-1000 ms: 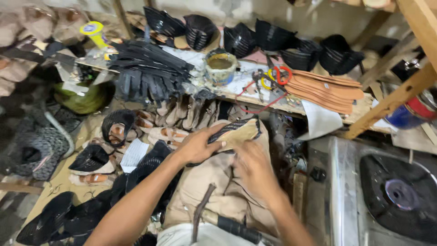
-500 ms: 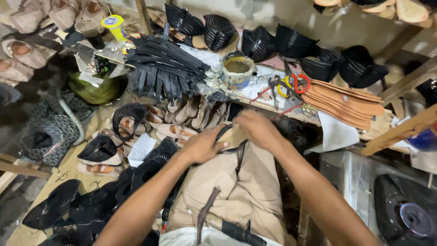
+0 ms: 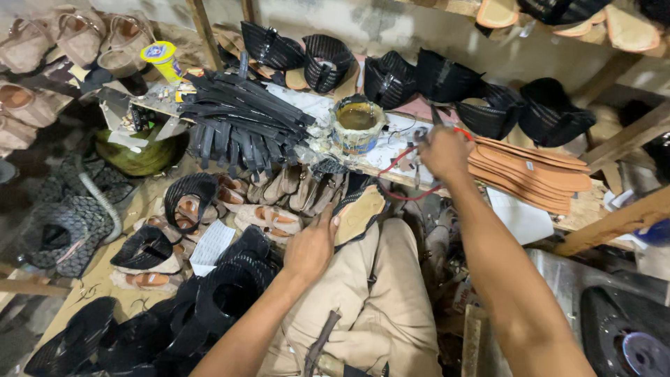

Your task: The person sits on the floor of a shoe workshop and fits a black woven shoe upper over a sole, pressing and tucking the upper's edges around the sole by hand. They turn the shoe over repeatedly to work the edges, and at times pick up a hammer to tap the upper into place before setting the shoe aside.

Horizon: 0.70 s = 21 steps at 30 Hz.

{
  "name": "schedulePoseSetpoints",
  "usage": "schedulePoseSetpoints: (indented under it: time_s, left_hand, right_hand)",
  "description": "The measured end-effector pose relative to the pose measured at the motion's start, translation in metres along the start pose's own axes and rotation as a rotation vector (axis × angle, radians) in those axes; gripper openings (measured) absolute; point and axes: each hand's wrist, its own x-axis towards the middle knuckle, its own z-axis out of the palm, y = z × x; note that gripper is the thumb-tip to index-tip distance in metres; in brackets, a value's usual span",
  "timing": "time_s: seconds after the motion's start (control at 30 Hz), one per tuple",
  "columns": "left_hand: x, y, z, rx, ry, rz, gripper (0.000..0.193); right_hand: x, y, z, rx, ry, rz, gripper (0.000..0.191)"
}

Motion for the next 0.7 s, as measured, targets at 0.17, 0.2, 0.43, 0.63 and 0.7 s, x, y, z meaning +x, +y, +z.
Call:
schedulePoseSetpoints:
  time_s: [0.17,0.2,0.43,0.63,0.7]
  left_hand:
    - [0.018,-0.024,0.012,-0.354,-0.055,-0.001,0.051]
    - [0.019,-0.029,0.013,-0.413,-0.07,0.117,0.053]
    - [-0.011,-0.037,0.019,-0.184,0.044,0.403,0.076]
    - [-0.021,-0.018,0.01,-0.103,0.03,0.392,0.08]
    - [-0.019,-0.023,0.005,-0.043,-0.088,0.284,0.082]
  right_hand:
    - [-0.036,-0.025,-0.028,1.476,-0.062,0.095,0.019]
    - [-0.055,-0.034,-0.033,1.34,-0.178,0.197,0.026]
    - [-0.151,-0.073,-0.049,0.094,-0.888,-0.312,0.027]
    - [-0.169,-0.078,-0.034,0.09,-0.805,-0.414,0.038]
    - [-0.174,-0.078,-0.03,0.056,-0.788,-0.402,0.041]
